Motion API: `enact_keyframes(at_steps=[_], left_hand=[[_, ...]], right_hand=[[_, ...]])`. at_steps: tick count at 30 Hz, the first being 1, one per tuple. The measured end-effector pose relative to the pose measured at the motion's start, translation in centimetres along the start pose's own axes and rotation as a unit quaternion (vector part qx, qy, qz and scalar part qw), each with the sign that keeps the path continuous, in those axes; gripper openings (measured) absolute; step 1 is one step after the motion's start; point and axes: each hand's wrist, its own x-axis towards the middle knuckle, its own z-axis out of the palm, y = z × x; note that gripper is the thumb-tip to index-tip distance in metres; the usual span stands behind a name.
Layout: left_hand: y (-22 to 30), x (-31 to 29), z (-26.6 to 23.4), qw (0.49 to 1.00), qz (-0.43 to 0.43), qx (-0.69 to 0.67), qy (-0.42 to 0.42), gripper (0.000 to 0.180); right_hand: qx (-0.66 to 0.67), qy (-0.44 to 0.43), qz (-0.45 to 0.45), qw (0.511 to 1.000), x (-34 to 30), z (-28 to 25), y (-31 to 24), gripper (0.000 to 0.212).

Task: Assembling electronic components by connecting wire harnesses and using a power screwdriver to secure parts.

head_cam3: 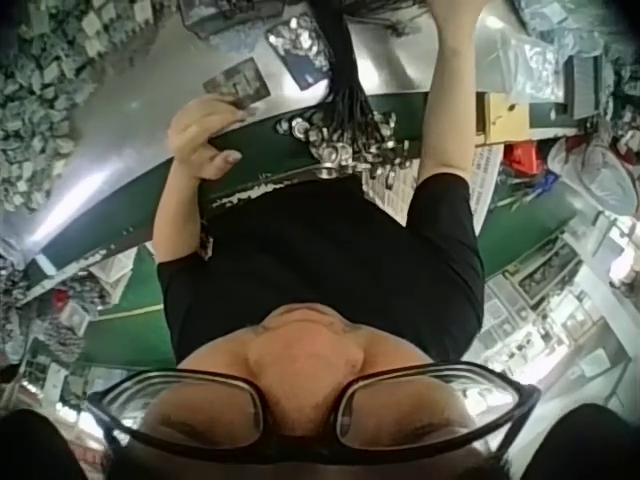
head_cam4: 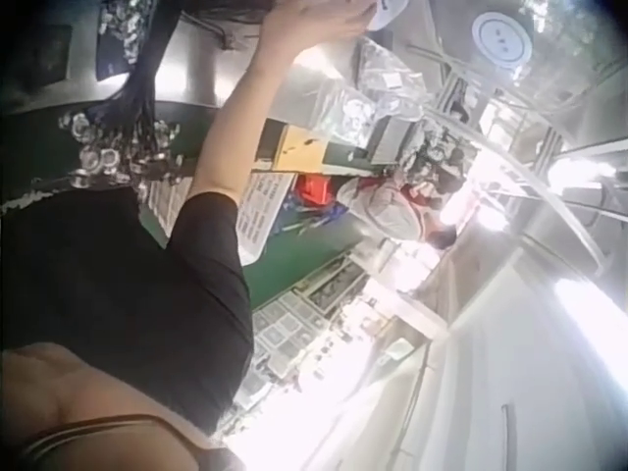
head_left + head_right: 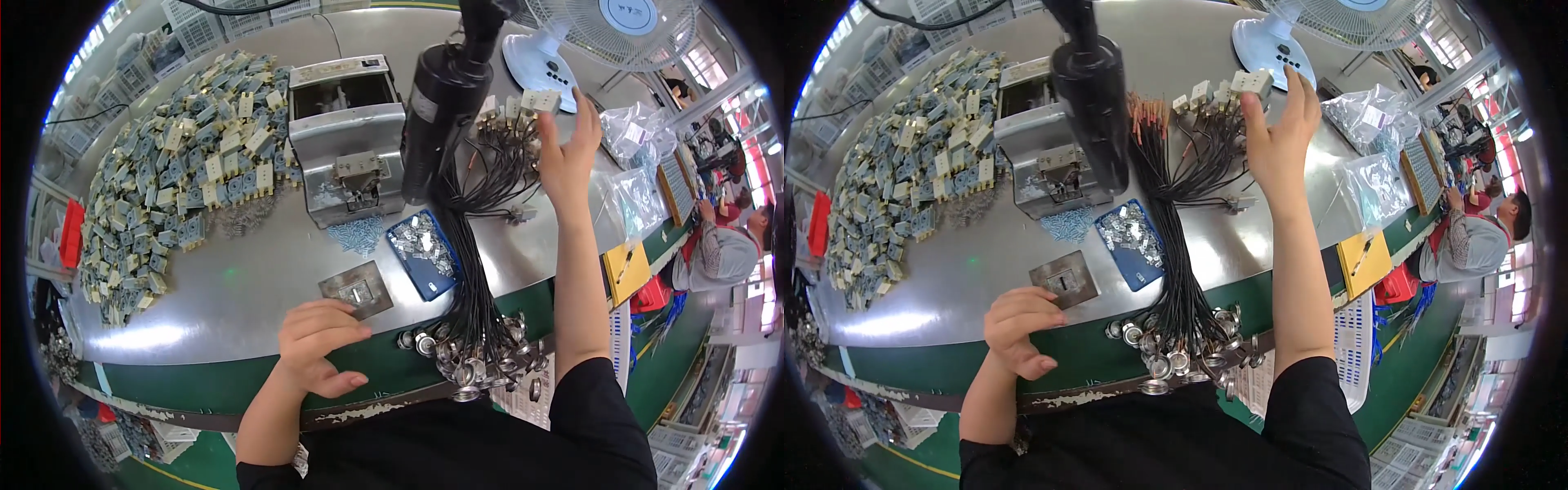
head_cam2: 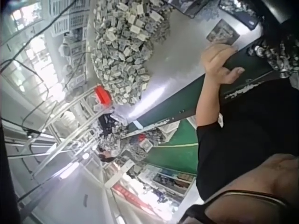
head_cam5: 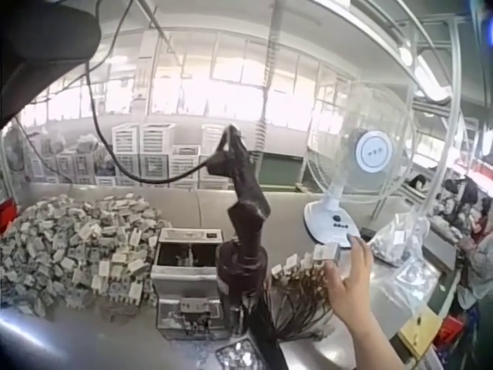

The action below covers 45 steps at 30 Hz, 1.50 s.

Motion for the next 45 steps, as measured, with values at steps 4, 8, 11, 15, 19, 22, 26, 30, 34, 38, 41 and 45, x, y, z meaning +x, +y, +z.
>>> enact_keyframes(at_steps=[4, 8, 11, 15, 19, 22, 26, 30, 34, 38, 41, 45], left_hand=[[0.1, -0.4, 0.5, 1.0, -0.003, 0.024, -0.002, 0.033], [0.4, 0.0, 1.1, 0.999, -0.015, 0.025, -0.021, 0.023], [0.6, 0.3, 1.5, 0.999, -0.017, 0.017, -0.035, 0.022], [0.7, 0.4, 2.0, 0.998, -0.016, 0.03, -0.048, 0.02], [0.7, 0.6, 2.9, 0.998, -0.019, 0.028, -0.05, 0.018], [0.5, 0.4, 3.3, 0.998, -0.031, 0.025, -0.046, 0.016], [0.7, 0.6, 2.9, 0.997, -0.029, 0.016, -0.069, 0.024], [0.8, 0.8, 2.7, 0.996, -0.023, -0.01, -0.088, 0.033], [0.8, 0.4, 2.5, 0.996, -0.023, -0.002, -0.083, 0.033], [1.1, 0.5, 2.0, 0.997, -0.025, -0.008, -0.079, 0.031], [1.1, 0.4, 1.5, 0.997, -0.035, -0.012, -0.065, 0.031], [1.2, 0.2, 0.9, 0.998, -0.04, -0.025, -0.047, 0.028]], right_hand=[[0.176, -0.203, 0.208, 0.941, -2.4, -5.8, -4.0, 0.025], [0.274, -0.482, 0.073, 0.829, -5.9, -7.3, -4.2, 0.027], [0.307, -0.535, 0.13, 0.776, -7.2, -7.5, -5.1, 0.03], [0.295, -0.526, 0.111, 0.79, -8.6, -7.0, -5.3, 0.032], [0.243, -0.464, 0.016, 0.851, -9.6, -6.7, -5.3, 0.029], [0.225, -0.466, 0.084, 0.851, -9.5, -6.3, -5.9, 0.029], [0.176, -0.486, 0.04, 0.855, -8.5, -6.3, -6.4, 0.026], [0.122, -0.523, -0.001, 0.844, -7.6, -5.9, -6.2, 0.028], [0.055, -0.537, -0.033, 0.841, -6.3, -6.4, -6.9, 0.029], [0.162, -0.542, 0.043, 0.823, -5.9, -6.5, -4.3, 0.024], [0.444, -0.52, 0.543, 0.488, -6.1, -7.6, -3.2, 0.016], [0.658, -0.274, 0.654, 0.253, -6.9, -9.7, -2.4, 0.031]])
